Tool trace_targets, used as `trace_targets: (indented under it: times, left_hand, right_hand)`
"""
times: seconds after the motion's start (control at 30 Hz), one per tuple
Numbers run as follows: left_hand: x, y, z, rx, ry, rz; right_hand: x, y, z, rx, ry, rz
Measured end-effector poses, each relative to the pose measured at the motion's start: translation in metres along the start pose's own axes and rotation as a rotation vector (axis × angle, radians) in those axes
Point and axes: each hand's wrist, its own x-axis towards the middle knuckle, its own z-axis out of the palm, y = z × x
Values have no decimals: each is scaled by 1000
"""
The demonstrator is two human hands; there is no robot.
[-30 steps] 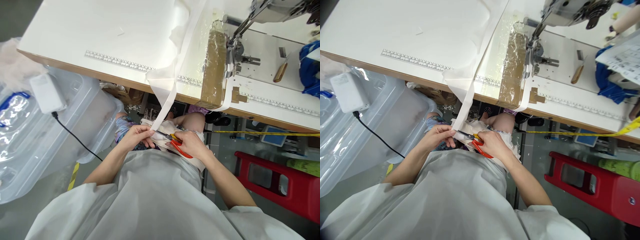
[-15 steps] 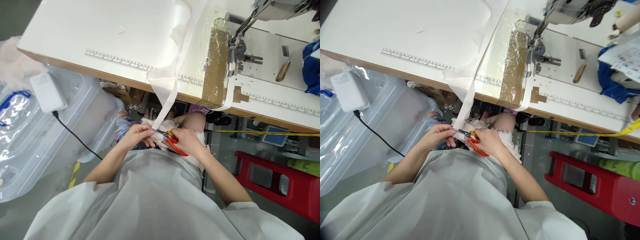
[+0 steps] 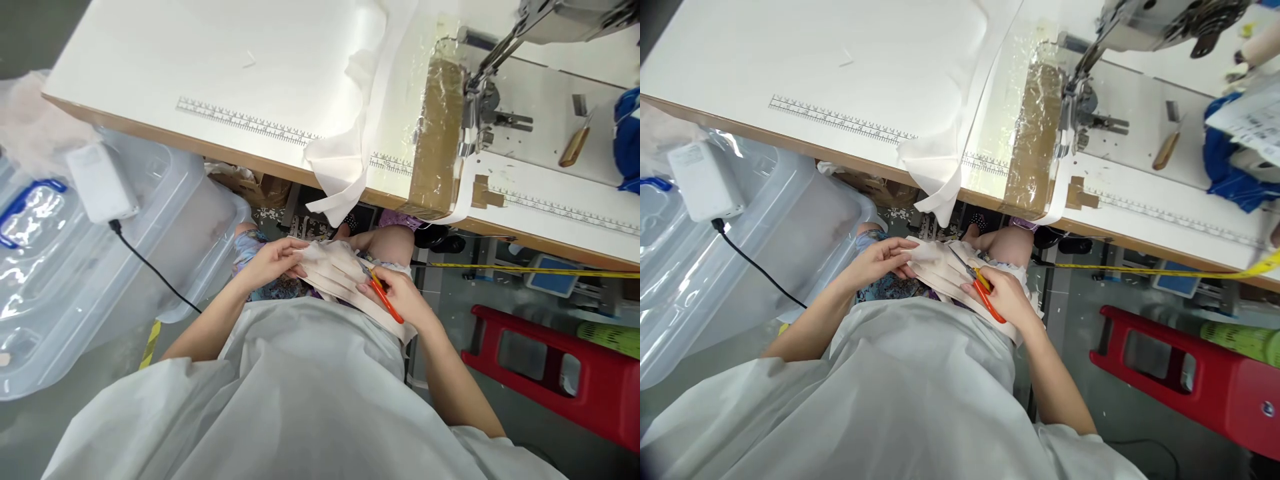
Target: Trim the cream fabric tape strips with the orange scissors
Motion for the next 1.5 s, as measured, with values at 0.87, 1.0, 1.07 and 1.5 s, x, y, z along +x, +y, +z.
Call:
trace_targets:
  times: [0.87,1.0,1.07,1.5]
  left_hand:
    - [-34,-24,5,-18,182,19]
    - [-31,16,29,63,63,129]
    - [-27,25,31,221,171,250]
    - [-13,27,29,-287,-121,-79]
  right_hand:
    - [-11,-2,9,190,-18,74]
    - [-2,-15,1,223,-126,27]
    - [2,-19,-5,234,-180,2]
    - [30,-18,-13,176,-426,-123]
